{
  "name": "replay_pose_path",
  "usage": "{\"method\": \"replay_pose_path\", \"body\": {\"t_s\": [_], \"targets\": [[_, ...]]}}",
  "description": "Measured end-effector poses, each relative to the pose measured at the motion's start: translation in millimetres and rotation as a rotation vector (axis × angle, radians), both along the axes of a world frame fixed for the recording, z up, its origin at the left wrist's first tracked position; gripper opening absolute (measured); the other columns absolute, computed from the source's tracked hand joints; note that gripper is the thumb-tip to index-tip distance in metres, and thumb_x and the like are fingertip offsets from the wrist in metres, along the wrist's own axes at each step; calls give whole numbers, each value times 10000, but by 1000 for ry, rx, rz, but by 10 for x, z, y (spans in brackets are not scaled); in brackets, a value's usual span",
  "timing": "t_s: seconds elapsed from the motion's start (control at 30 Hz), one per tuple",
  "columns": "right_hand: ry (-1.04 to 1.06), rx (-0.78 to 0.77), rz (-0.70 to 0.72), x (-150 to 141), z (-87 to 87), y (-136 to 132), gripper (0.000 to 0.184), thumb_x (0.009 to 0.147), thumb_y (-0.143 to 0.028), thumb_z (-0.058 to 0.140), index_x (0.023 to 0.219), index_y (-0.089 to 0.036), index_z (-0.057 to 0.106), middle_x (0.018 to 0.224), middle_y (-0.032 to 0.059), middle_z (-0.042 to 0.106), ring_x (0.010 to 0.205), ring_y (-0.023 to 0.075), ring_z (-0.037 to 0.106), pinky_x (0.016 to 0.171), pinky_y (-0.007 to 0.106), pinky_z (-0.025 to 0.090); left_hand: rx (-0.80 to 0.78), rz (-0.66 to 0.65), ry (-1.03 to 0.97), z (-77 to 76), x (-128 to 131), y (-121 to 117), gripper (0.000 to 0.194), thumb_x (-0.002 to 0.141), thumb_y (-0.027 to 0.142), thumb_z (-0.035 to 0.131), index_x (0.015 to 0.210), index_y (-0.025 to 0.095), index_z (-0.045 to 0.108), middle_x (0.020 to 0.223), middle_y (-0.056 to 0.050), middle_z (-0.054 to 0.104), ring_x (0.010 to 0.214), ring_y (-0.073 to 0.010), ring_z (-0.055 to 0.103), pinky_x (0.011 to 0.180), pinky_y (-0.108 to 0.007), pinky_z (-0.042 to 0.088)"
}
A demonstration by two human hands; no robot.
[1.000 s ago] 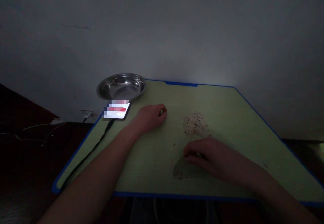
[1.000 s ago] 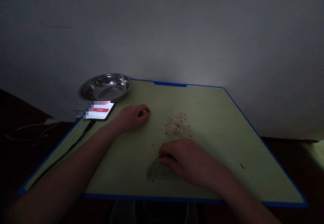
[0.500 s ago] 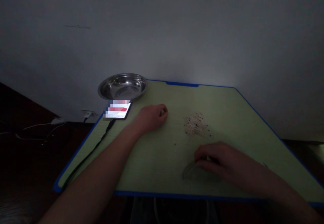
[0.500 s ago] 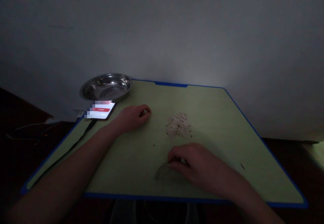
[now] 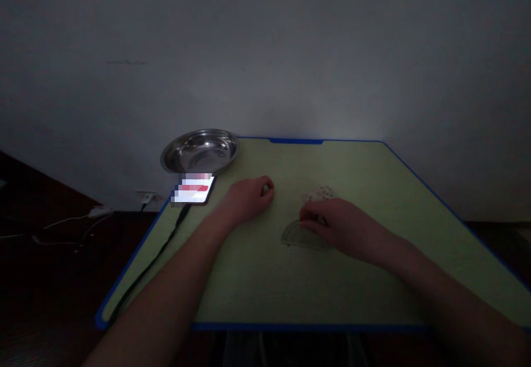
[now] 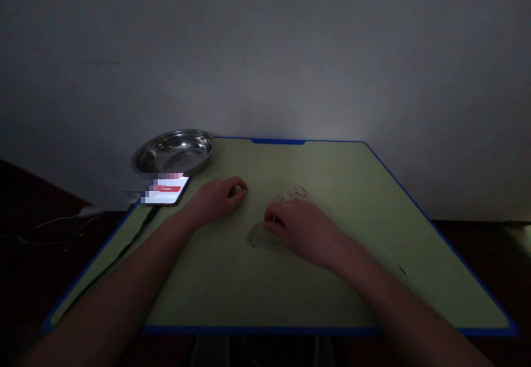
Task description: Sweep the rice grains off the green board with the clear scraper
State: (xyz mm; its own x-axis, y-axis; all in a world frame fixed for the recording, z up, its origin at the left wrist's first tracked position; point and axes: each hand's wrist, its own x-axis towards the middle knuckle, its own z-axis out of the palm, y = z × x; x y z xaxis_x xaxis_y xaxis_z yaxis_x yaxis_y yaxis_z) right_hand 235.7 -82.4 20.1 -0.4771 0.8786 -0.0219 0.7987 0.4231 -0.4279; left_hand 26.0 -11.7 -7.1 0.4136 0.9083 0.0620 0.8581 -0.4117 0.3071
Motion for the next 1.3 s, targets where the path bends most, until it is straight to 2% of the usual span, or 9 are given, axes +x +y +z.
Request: {"method": "replay_pose_path", "body": {"t_s": [0.33, 0.6, 0.87, 1.0, 1.2, 1.3], "targets": [[27, -141, 183, -101, -26, -298, 120, 870, -201, 569, 840, -199, 685, 793, 15, 707, 710, 143, 616, 630, 243, 391, 18, -7, -20, -33, -13, 13, 247, 852, 355, 460, 978, 239, 637, 766, -10, 686, 641, -152, 588, 571, -260, 356], [81, -242, 127, -1, -28, -558, 147, 892, -259, 556, 838, -227, 689, 794, 1, 710, 729, 155, 630, 636, 255, 411, -7, -6, 1, 27, 7, -17, 264, 859, 348, 454, 1006, 226, 636, 800, -25, 699, 663, -166, 602, 595, -271, 386], [103, -283, 73, 87, -11, -701, 118, 885, -252, 570, 828, -241, 673, 802, -24, 700, 728, 144, 621, 631, 249, 395, -12, -3, -5, -5, -2, 5, 285, 860, 354, 446, 1031, 231, 638, 809, -28, 694, 685, -172, 601, 627, -278, 400], [118, -283, 52, 176, 29, -610, 128, 882, -239, 563, 821, -231, 675, 760, -25, 685, 682, 132, 605, 601, 240, 389, -14, -12, -1, 6, -5, 3, 282, 862, 354, 439, 1018, 229, 638, 799, -26, 692, 669, -165, 598, 610, -272, 389], [94, -83, -145, 396, 17, -241, 194, 910, -250, 489, 834, -199, 660, 752, 13, 664, 654, 152, 571, 602, 270, 401, -16, -11, -5, 3, -30, 6, 275, 863, 355, 442, 1012, 229, 636, 779, -25, 694, 658, -163, 607, 586, -264, 379], [84, -13, -181, 384, 0, -138, 192, 908, -254, 490, 847, -195, 661, 745, 21, 666, 631, 153, 565, 587, 274, 395, -21, -4, -4, 2, -42, 8, 282, 864, 360, 441, 1020, 235, 639, 784, -28, 696, 667, -172, 614, 591, -270, 388]]}}
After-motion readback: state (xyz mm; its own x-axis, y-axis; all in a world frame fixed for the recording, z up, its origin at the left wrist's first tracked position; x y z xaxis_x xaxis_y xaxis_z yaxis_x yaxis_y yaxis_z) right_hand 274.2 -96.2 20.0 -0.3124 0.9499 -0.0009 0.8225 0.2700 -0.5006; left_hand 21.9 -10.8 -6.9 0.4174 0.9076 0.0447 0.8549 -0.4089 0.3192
